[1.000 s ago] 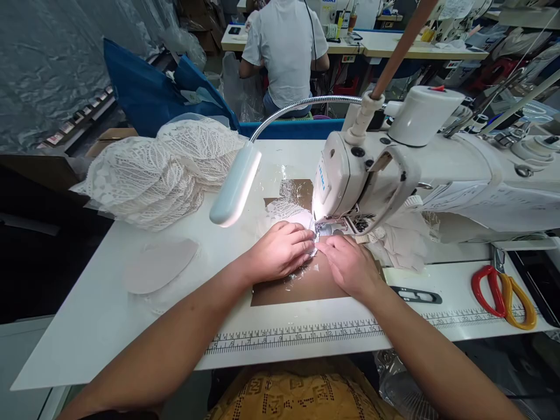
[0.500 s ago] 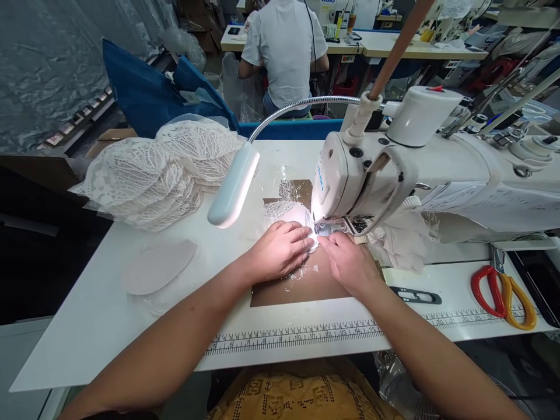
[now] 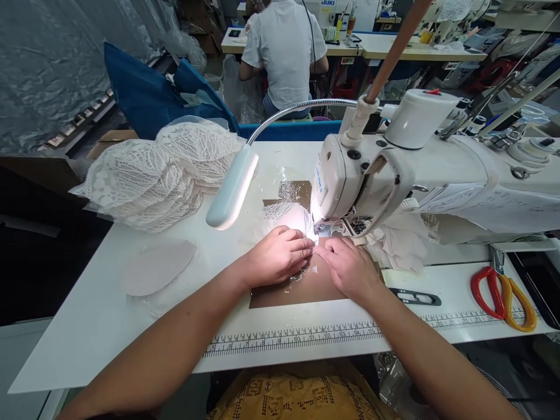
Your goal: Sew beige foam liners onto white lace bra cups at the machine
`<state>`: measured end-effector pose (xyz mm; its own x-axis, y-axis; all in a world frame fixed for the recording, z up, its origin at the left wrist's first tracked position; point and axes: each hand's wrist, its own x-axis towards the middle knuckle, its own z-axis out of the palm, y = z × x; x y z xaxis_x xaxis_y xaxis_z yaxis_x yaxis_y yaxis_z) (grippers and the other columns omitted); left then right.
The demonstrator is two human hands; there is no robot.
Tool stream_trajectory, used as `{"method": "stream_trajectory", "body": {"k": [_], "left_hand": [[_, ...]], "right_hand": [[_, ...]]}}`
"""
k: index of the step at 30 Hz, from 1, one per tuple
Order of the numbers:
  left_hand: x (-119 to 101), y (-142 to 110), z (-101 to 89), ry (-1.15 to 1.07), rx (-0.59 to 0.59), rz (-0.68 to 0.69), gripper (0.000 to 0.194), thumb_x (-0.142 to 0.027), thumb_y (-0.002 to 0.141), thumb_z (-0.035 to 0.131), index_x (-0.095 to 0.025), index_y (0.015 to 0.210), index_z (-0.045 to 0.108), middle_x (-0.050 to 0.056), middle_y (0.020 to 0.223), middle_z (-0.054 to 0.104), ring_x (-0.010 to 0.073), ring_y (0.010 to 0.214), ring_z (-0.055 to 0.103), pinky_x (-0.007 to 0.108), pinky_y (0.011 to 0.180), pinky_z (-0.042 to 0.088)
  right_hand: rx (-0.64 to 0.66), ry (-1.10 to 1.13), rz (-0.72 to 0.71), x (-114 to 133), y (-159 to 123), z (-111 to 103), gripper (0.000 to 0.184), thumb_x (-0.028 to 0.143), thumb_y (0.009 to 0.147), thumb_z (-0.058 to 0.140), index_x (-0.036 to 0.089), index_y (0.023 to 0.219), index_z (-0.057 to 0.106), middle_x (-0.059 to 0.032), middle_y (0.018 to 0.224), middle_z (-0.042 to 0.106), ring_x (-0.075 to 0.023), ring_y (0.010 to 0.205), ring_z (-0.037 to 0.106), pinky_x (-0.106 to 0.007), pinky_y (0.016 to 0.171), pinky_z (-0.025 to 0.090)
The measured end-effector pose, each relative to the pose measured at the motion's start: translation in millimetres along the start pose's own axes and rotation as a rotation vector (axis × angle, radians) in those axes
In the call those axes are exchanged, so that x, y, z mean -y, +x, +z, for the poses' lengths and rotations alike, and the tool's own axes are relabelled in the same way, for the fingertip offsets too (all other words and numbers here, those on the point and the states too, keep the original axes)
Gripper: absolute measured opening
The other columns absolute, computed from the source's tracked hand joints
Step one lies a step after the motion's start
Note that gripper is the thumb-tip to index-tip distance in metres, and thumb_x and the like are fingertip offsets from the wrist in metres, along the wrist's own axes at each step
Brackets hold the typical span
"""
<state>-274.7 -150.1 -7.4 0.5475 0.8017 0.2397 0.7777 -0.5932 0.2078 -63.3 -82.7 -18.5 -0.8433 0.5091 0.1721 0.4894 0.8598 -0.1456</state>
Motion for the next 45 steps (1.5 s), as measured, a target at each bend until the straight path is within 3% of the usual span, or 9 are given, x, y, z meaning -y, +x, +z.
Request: {"method": "stream_trajectory", "body": {"k": [12, 20, 26, 38, 42, 45], "left_hand": [[5.2, 0.9, 3.4, 0.043, -0.051, -0.129, 0.031, -0.029, 0.096, 0.048, -0.017, 0.119, 0.066, 0.011, 0.126, 0.064, 0.0255, 0.108, 0.057, 0.042, 0.092, 0.046], [7.6, 3.8, 6.5, 0.086, -0.096, -0.231, 0.034, -0.032, 0.095, 0.047, -0.015, 0.119, 0.064, 0.013, 0.125, 0.063, 0.0288, 0.111, 0.054, 0.045, 0.092, 0.045], [10.0, 3.6, 8.4, 0.130, -0.133, -0.322, 0.035, -0.033, 0.095, 0.045, -0.016, 0.119, 0.063, 0.013, 0.128, 0.060, 0.0313, 0.117, 0.051, 0.046, 0.093, 0.043], [15.2, -3.3, 9.3, 0.212, -0.166, -0.557, 0.035, -0.037, 0.092, 0.047, -0.017, 0.117, 0.062, 0.012, 0.127, 0.059, 0.0336, 0.116, 0.050, 0.049, 0.091, 0.044], [8.5, -7.4, -2.7, 0.162, -0.140, -0.590, 0.037, -0.037, 0.089, 0.054, -0.019, 0.121, 0.061, 0.012, 0.131, 0.056, 0.0314, 0.116, 0.051, 0.045, 0.093, 0.045], [-1.5, -19.0, -29.3, 0.152, -0.117, -0.636, 0.041, -0.039, 0.088, 0.055, -0.019, 0.125, 0.058, 0.013, 0.134, 0.052, 0.0310, 0.117, 0.050, 0.043, 0.092, 0.045]], "right_hand": [[-0.007, -0.074, 0.080, 1.6, 8.2, 3.9, 0.044, 0.007, 0.086, 0.043, 0.023, 0.119, 0.066, -0.0065, 0.085, 0.062, -0.0195, 0.077, 0.050, -0.030, 0.061, 0.031], [0.035, 0.023, 0.118, -3.5, 4.8, 4.4, 0.046, 0.010, 0.087, 0.044, 0.026, 0.126, 0.063, -0.0045, 0.090, 0.064, -0.0172, 0.076, 0.053, -0.028, 0.060, 0.033], [-0.076, 0.062, 0.069, -4.3, 3.9, 4.5, 0.037, 0.014, 0.091, 0.043, 0.024, 0.117, 0.068, -0.0052, 0.093, 0.067, -0.0172, 0.079, 0.056, -0.028, 0.065, 0.037], [-0.119, 0.099, 0.007, -7.2, 0.7, 8.8, 0.033, 0.019, 0.094, 0.040, 0.018, 0.110, 0.069, -0.0084, 0.095, 0.068, -0.0216, 0.086, 0.062, -0.031, 0.070, 0.045], [-0.155, 0.102, -0.043, -14.9, -2.7, 17.1, 0.034, 0.026, 0.095, 0.040, 0.020, 0.113, 0.068, -0.0089, 0.096, 0.068, -0.0218, 0.081, 0.063, -0.033, 0.066, 0.046], [-0.165, 0.107, -0.064, -18.6, -4.2, 20.0, 0.034, 0.027, 0.095, 0.040, 0.020, 0.114, 0.067, -0.0089, 0.099, 0.068, -0.0220, 0.082, 0.064, -0.034, 0.065, 0.048]]}}
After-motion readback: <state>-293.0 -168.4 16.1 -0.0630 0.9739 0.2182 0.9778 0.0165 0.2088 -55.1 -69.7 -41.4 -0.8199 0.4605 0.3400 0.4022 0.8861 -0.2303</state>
